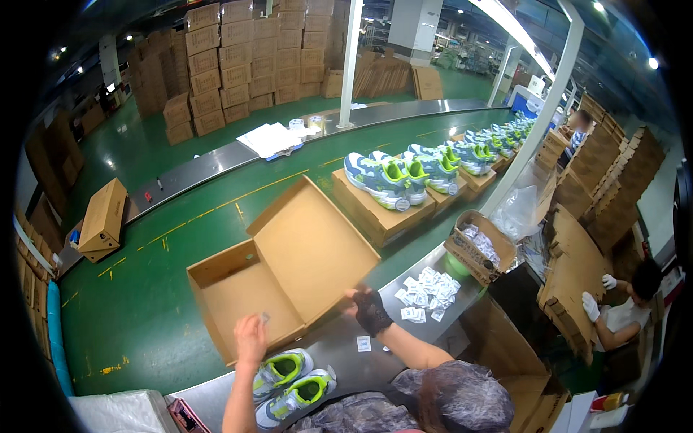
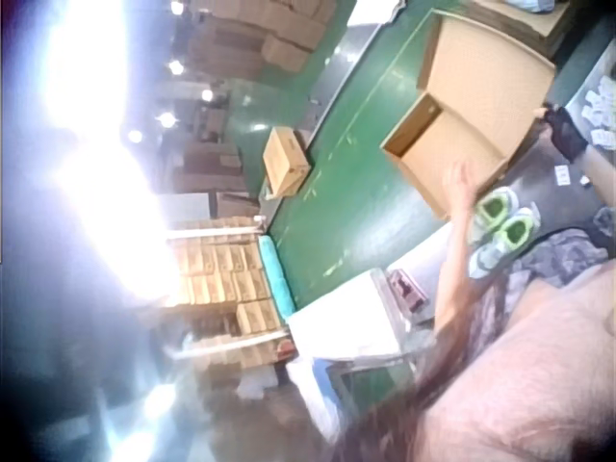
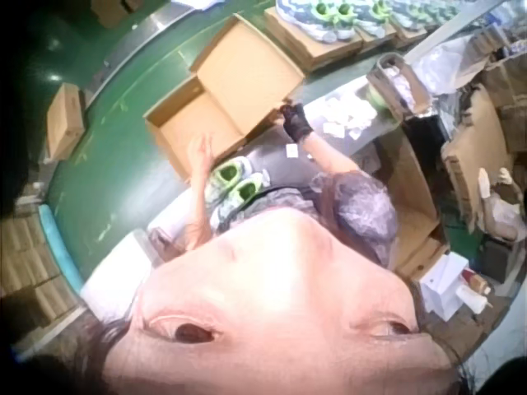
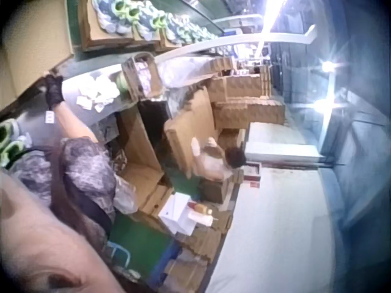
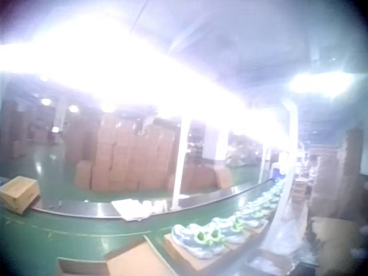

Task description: The person repeatedly packs pairs of shoes into cardboard boxes on a conveyor belt. They place tissue paper into each box, insert the shoes, close the box, and move it down the line.

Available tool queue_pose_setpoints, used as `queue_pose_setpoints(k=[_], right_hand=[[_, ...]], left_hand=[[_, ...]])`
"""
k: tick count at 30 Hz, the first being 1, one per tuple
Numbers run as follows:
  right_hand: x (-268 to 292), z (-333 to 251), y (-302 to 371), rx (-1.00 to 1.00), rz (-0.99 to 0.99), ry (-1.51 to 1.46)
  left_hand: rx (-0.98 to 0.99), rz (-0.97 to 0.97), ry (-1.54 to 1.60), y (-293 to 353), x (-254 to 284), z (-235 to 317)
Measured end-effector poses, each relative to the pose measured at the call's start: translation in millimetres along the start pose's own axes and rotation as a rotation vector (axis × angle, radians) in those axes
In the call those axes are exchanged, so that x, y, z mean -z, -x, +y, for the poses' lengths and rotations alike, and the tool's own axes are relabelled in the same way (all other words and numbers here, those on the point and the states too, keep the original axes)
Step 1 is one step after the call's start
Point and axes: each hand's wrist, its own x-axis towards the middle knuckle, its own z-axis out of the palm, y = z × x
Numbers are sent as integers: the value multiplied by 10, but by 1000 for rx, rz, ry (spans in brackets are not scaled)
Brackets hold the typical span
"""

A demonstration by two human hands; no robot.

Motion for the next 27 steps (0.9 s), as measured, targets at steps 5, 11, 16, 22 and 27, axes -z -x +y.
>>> queue_pose_setpoints(k=[5, 11, 16, 22, 27], right_hand=[[682, 729, 256, 529, 130, 1403], [1127, 1457, 639, 602, 2, 1683], [831, 1538, 624, 467, -38, 1580], [502, 1717, 512, 560, -190, 1532], [320, 1640, 531, 492, -198, 1541]], left_hand=[[611, -380, -91, 442, 499, -652], [317, 285, -106, 945, 1229, -735], [762, 596, -326, 2010, 2252, -1437], [990, 480, -946, 3524, 3388, -2097], [1194, 372, -801, 3544, 3664, -2098]])
